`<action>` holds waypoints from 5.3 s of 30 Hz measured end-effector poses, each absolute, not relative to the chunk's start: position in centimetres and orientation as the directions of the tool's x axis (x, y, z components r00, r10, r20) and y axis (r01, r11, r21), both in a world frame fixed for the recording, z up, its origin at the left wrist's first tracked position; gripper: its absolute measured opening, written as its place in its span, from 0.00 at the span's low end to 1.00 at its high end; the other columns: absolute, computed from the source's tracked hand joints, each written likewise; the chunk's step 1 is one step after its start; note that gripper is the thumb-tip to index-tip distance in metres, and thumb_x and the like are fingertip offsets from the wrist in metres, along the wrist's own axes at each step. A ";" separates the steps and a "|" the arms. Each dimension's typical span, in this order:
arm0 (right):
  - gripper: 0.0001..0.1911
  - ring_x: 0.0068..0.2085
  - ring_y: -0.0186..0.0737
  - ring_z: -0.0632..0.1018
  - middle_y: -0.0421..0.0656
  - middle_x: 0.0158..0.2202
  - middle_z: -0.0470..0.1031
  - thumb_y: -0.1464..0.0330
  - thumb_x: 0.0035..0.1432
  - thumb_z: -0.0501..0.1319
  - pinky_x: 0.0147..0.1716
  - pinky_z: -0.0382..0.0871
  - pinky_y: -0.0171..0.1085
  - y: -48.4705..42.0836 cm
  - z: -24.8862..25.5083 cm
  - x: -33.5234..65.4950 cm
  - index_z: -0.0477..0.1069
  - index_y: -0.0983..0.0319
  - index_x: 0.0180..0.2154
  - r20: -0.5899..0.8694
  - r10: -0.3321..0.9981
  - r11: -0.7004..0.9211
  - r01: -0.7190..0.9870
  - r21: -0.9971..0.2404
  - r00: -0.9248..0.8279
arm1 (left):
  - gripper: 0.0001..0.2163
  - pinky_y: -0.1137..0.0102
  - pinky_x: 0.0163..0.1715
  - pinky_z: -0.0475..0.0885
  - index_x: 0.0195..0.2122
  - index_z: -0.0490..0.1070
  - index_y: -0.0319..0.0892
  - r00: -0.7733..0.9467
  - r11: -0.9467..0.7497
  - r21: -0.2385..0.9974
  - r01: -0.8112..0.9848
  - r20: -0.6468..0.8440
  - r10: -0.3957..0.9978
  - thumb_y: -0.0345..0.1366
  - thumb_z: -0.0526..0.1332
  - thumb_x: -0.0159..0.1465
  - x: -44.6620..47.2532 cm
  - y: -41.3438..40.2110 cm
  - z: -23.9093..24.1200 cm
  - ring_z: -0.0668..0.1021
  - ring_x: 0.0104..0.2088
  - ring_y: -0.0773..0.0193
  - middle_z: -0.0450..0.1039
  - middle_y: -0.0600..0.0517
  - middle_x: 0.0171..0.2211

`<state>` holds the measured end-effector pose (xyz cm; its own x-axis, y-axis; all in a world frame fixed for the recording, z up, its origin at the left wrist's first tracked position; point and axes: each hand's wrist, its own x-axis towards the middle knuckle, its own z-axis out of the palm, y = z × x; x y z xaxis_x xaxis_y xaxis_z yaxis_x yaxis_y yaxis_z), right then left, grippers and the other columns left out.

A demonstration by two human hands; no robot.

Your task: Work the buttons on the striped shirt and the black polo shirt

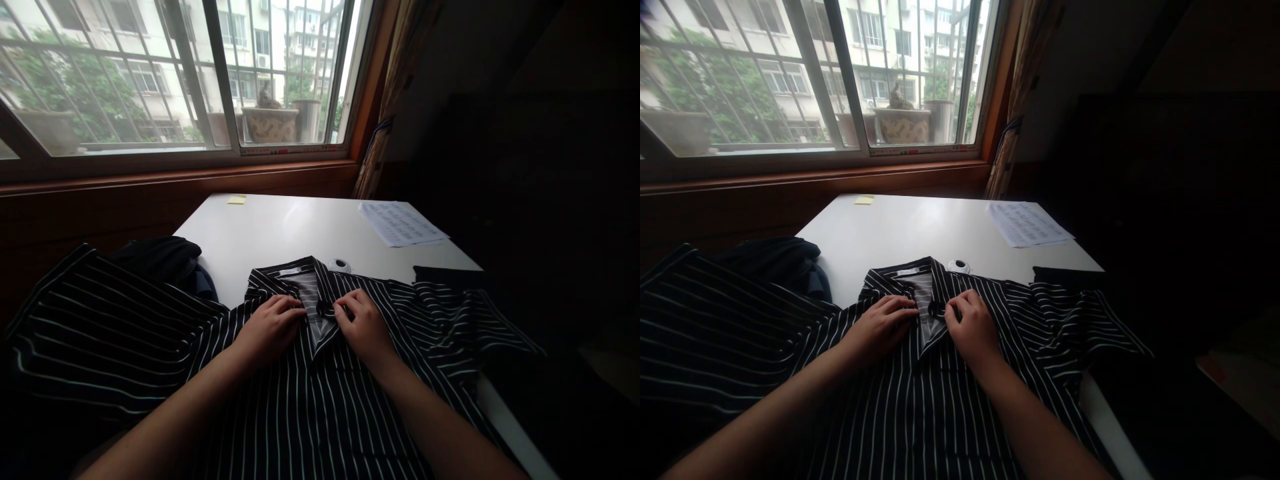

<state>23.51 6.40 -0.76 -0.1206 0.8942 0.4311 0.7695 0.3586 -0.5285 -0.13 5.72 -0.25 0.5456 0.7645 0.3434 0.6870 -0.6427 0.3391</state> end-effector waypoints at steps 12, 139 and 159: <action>0.13 0.52 0.50 0.69 0.45 0.49 0.69 0.65 0.61 0.60 0.54 0.66 0.50 6.4 -0.9 23.1 0.73 0.53 0.48 0.336 0.917 0.332 0.881 -0.336 -0.218 | 0.21 0.47 0.67 0.50 0.64 0.62 0.54 0.558 -0.597 0.238 0.767 0.214 0.802 0.38 0.56 0.70 -0.7 6.4 -0.2 0.62 0.66 0.54 0.62 0.53 0.65; 0.03 0.34 0.36 0.77 0.38 0.31 0.77 0.71 0.59 0.64 0.36 0.68 0.35 3.3 0.6 21.4 0.76 0.60 0.32 0.183 0.935 0.309 0.442 -0.842 -0.305 | 0.06 0.70 0.39 0.70 0.35 0.77 0.41 0.365 -0.245 0.875 0.418 0.085 0.927 0.38 0.65 0.65 0.8 3.6 0.9 0.77 0.37 0.62 0.76 0.52 0.35; 0.20 0.42 0.39 0.75 0.42 0.41 0.73 0.74 0.67 0.53 0.44 0.71 0.39 3.1 -0.3 21.3 0.71 0.52 0.55 0.274 0.858 0.488 0.519 -0.702 -0.435 | 0.04 0.68 0.39 0.71 0.35 0.78 0.42 0.361 -0.349 0.833 0.429 0.196 0.912 0.36 0.65 0.65 0.9 3.3 0.1 0.77 0.36 0.63 0.76 0.51 0.34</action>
